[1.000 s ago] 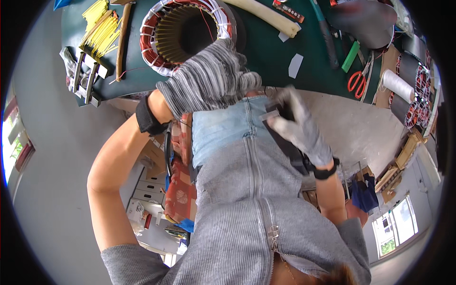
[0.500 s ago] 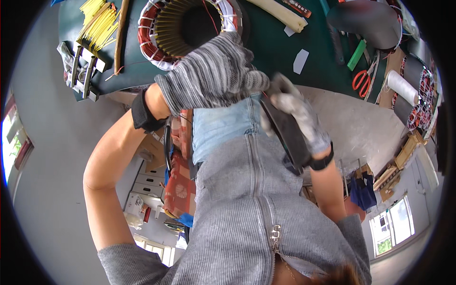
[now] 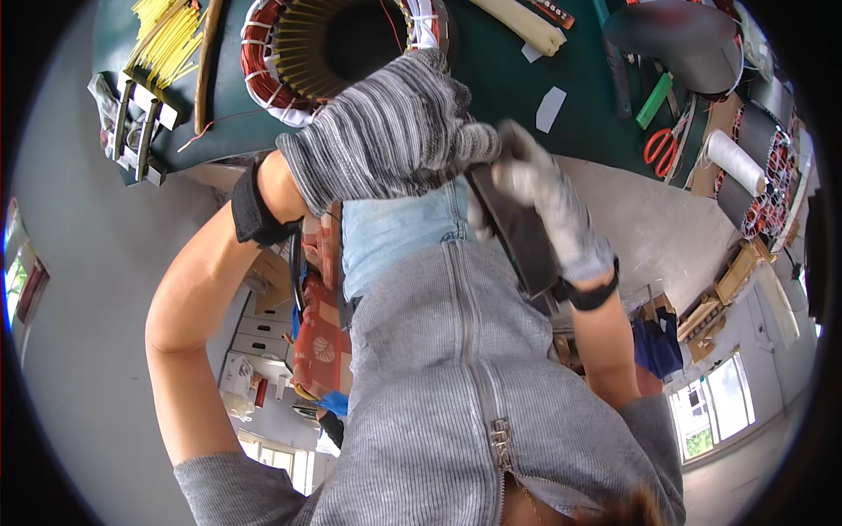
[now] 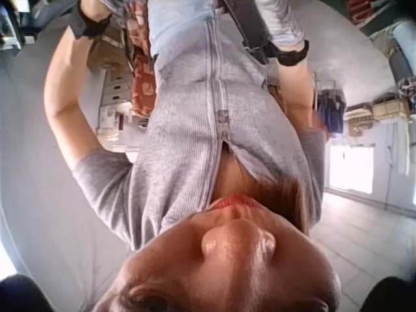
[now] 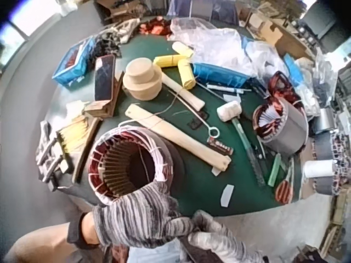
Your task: Assembling and marking an electric motor stator using various tools.
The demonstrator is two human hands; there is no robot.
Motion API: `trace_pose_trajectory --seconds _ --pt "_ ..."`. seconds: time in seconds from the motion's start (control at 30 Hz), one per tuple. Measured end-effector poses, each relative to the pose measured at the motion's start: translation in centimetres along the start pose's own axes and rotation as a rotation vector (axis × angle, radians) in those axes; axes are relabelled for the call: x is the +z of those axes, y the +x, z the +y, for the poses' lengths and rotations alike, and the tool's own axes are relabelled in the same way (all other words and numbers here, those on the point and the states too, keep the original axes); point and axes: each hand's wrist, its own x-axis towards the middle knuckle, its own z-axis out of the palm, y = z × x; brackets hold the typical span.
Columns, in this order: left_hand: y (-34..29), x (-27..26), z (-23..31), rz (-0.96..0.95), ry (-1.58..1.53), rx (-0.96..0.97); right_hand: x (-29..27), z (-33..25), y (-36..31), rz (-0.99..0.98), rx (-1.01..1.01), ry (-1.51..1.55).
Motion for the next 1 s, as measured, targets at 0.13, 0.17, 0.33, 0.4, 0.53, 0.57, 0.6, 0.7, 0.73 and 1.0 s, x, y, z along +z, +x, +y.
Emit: trace_pose_trajectory --seconds 0.13,0.17,0.33,0.4,0.53,0.57,0.6,0.7,0.73,1.0 --pt "-0.3 0.1 0.1 -0.036 0.012 -0.031 -0.1 0.0 -0.8 -0.136 0.169 0.554" --pt "-0.3 0.1 0.4 -0.05 -0.008 -0.06 -0.2 0.1 -1.6 -0.106 0.182 0.57" --pt "0.1 0.4 0.2 0.04 0.035 0.046 0.7 -1.5 0.4 -0.007 0.108 0.467" --pt "-0.3 0.2 0.5 0.003 -0.02 -0.05 -0.3 -1.2 -0.3 0.134 -0.024 -0.159" --pt "-0.3 0.5 0.0 0.072 -0.019 0.003 0.6 -1.6 -0.7 0.437 -0.566 -0.931" --pt "-0.4 0.6 0.1 0.073 -0.03 -0.002 1.0 -1.7 0.4 0.432 -0.555 -0.933" --pt "-0.1 0.5 0.0 0.087 -0.021 0.033 1.0 -1.9 1.7 0.397 -0.709 -1.02" --pt "-0.5 0.5 0.1 0.051 -0.01 0.017 0.4 -1.7 0.4 0.326 -0.782 -1.097" --pt "-0.8 0.3 0.1 0.05 -0.007 0.008 -0.1 -1.3 -0.7 0.302 -0.689 -1.095" --pt "-0.2 0.1 0.2 -0.018 0.024 0.015 1.1 -1.5 1.8 0.288 -0.66 -0.945"
